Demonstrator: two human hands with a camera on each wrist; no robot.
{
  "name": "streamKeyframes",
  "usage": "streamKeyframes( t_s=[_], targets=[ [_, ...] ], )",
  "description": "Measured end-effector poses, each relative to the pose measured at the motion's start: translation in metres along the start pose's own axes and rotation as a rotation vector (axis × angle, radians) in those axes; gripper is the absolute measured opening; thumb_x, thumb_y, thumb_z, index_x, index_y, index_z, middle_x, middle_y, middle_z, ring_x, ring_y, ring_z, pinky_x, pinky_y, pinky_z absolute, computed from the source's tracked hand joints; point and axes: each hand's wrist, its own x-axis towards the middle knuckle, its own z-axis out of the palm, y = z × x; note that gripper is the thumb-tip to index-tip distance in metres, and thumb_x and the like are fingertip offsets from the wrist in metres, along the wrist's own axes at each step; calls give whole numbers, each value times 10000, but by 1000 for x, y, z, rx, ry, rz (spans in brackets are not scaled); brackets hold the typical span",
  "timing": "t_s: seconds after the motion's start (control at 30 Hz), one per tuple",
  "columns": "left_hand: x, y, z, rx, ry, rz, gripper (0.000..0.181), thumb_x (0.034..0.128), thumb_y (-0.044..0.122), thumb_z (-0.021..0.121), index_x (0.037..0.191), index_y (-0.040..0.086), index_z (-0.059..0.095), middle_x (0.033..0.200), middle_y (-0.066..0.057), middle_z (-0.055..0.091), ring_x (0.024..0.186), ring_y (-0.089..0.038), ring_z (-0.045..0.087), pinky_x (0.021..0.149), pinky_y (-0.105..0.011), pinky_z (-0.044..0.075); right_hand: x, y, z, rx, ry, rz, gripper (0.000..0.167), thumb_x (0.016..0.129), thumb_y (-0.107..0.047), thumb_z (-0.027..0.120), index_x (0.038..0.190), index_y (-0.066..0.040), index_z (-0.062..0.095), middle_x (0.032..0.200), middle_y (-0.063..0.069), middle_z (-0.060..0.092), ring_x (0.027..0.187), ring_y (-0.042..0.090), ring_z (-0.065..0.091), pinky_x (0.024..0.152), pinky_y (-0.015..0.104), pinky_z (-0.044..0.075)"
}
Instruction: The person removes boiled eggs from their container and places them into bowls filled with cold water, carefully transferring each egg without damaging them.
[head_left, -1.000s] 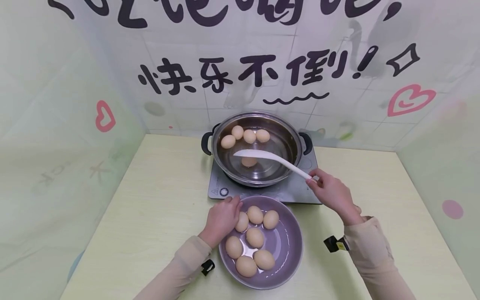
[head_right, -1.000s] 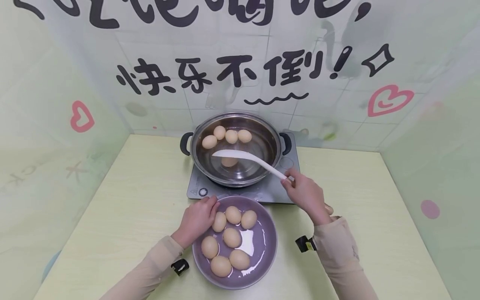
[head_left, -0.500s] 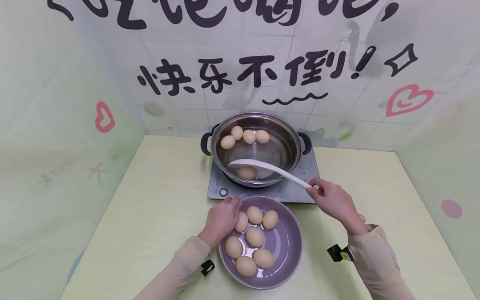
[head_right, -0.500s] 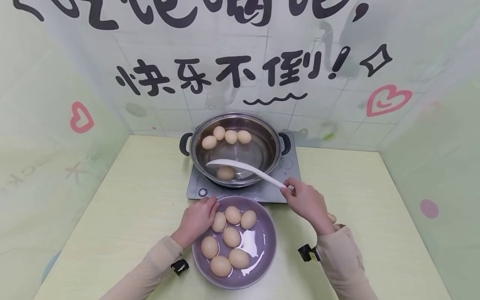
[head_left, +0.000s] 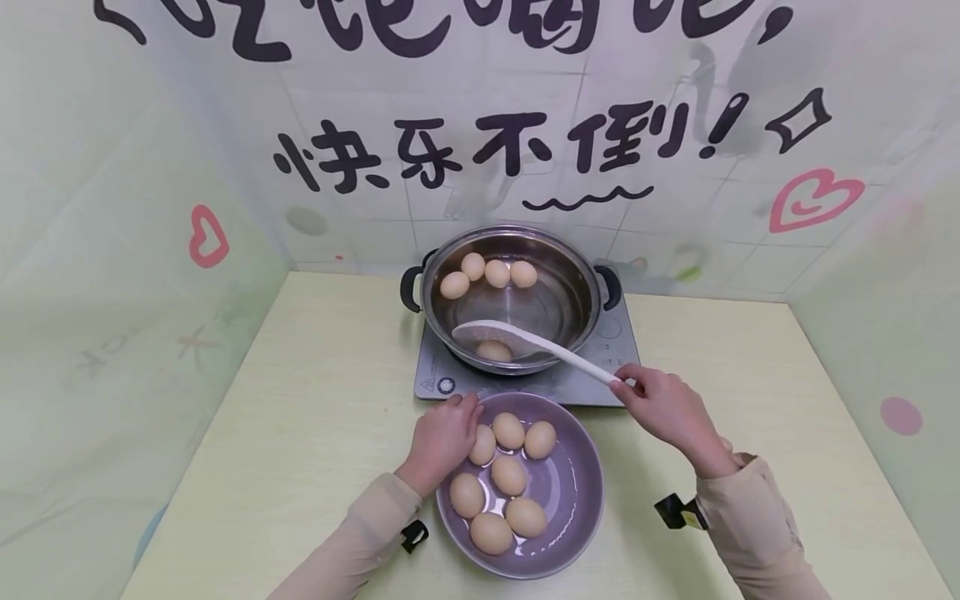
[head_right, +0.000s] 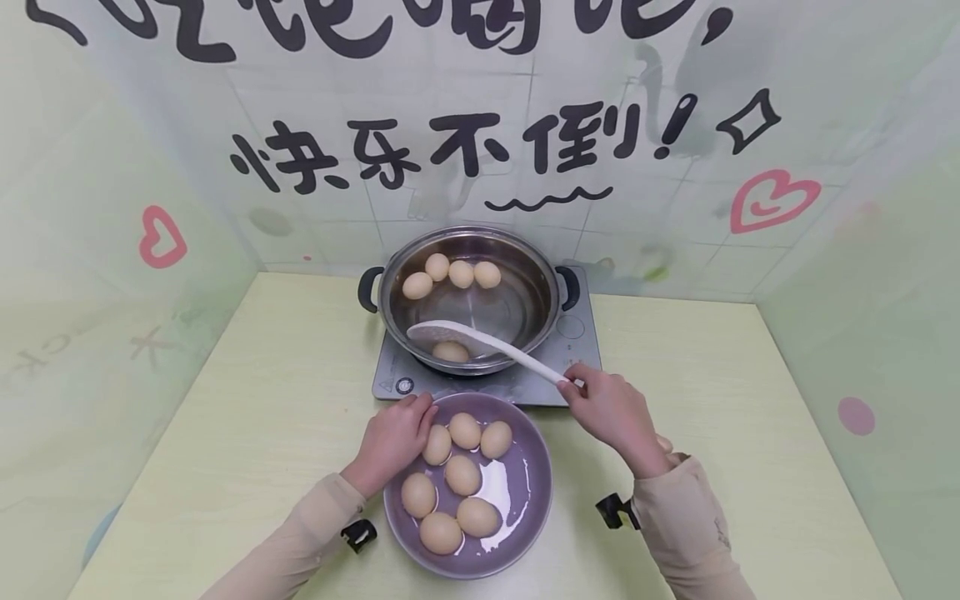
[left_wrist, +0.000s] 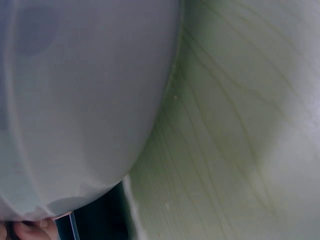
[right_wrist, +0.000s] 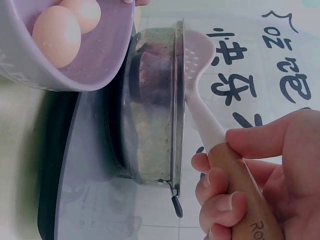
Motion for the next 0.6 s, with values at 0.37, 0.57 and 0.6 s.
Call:
streamKeyframes(
  t_s=[0.37,0.57,0.6],
  targets=[
    [-1,-1,1,-1,-14,-3,116,871,198,567,851,87,594,671,-77,567,525,-263,575,427,-360,432,2,3,-4,69,-78,16,207,913,-200,486,950,-52,626,539,-8,455,449,134,394,410,280,291],
    [-1,0,1,-2,-15,2,115,871,197,568,833,89,582,667,-78,564,519,-261,571,423,-357,426,5,6,-4,57,-79,-20,172,888,-234,555,862,-69,590,505,-29,464,436,120,399,420,280,306],
    [-1,0,0,-3,-15,3,114,871,195,568,833,89,582,668,-78,565,520,-260,571,424,-356,426,5,7,-4,50,-77,-31,173,885,-243,564,852,-74,583,502,-32,466,434,118,400,421,281,307]
  ],
)
